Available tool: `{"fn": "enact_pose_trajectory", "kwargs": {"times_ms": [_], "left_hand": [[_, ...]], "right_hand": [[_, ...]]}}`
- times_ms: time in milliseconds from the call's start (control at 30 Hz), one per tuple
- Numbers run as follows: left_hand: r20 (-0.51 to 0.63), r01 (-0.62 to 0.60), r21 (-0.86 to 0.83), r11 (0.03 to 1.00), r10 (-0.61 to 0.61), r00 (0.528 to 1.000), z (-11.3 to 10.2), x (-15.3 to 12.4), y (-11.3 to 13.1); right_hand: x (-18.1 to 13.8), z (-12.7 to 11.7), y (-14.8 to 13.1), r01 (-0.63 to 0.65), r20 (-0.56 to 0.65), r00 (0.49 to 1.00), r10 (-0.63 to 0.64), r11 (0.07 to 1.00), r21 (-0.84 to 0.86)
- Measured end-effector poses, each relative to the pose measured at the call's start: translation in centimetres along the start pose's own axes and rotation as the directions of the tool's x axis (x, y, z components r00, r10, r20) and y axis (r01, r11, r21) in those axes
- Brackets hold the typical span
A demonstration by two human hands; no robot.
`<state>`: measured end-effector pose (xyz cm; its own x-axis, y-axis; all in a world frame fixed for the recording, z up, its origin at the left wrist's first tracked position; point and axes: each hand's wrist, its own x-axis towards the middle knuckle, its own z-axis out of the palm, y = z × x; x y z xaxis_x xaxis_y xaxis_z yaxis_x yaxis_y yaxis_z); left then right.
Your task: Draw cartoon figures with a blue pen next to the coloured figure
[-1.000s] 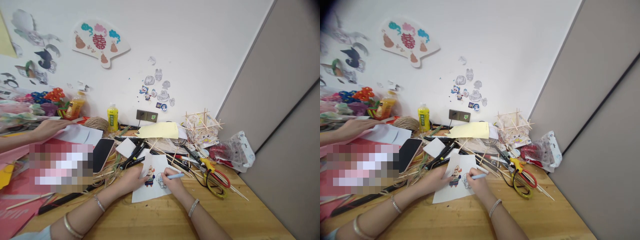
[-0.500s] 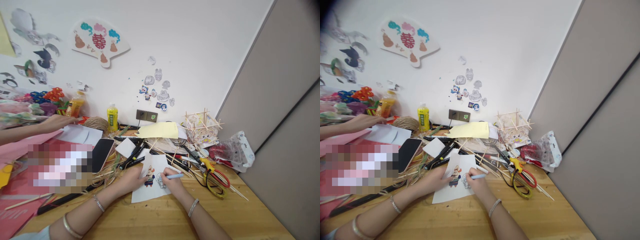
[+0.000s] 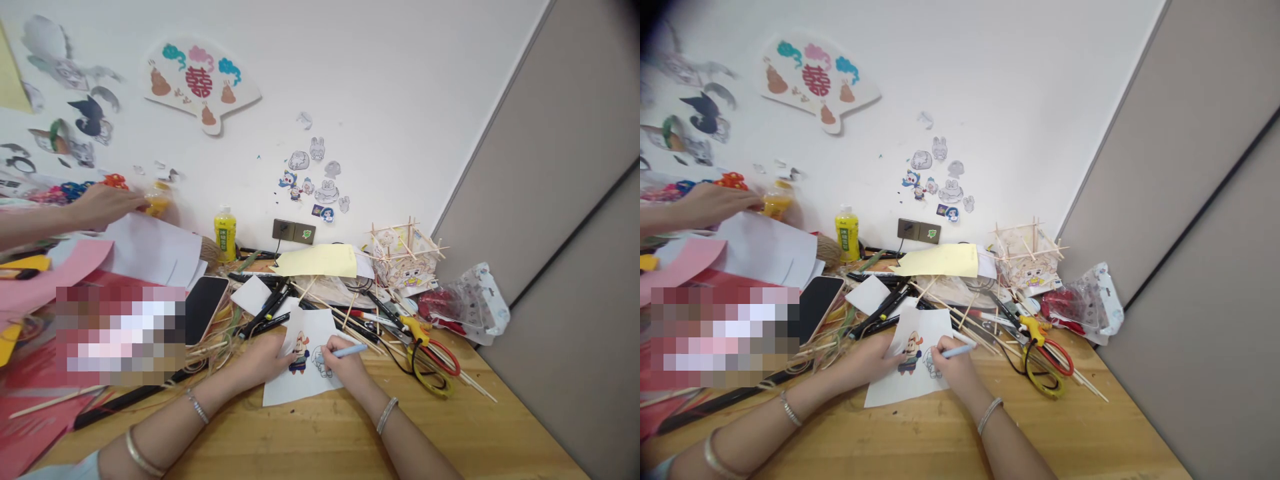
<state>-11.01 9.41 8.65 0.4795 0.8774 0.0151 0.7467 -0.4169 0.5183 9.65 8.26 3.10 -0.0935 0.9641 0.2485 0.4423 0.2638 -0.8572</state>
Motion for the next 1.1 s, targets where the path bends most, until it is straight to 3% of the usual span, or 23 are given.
{"fn": "enact_pose_trajectory", "kwargs": {"times_ms": [500,633,800,967,1100], "left_hand": [[-0.019,0.001,0.014,1.0,-0.001,1.0,0.4,0.3,-0.5],[-0.008,-0.009,0.01,1.0,0.009,1.0,0.5,0.3,-0.6],[-0.012,0.032,0.029,0.999,-0.032,0.999,0.6,0.4,-0.8],[-0.004,0.047,0.022,0.999,-0.047,0.999,0.5,0.5,-0.7],[-0.015,0.053,-0.003,0.999,-0.053,0.998,0.6,0.5,-0.8]], "right_hand": [[-0.1,0.1,-0.4,-0.042,-0.013,0.999,0.043,0.998,0.038],[-0.1,-0.5,-0.7,-0.006,-0.142,0.99,0.011,0.999,0.039],[0.2,-1.7,-1.0,0.026,-0.388,0.921,0.027,0.991,0.131],[0.4,-1.7,-0.7,0.101,-0.447,0.895,-0.013,0.98,0.174],[0.3,-1.5,-0.6,0.11,-0.415,0.909,-0.038,0.983,0.15]]}}
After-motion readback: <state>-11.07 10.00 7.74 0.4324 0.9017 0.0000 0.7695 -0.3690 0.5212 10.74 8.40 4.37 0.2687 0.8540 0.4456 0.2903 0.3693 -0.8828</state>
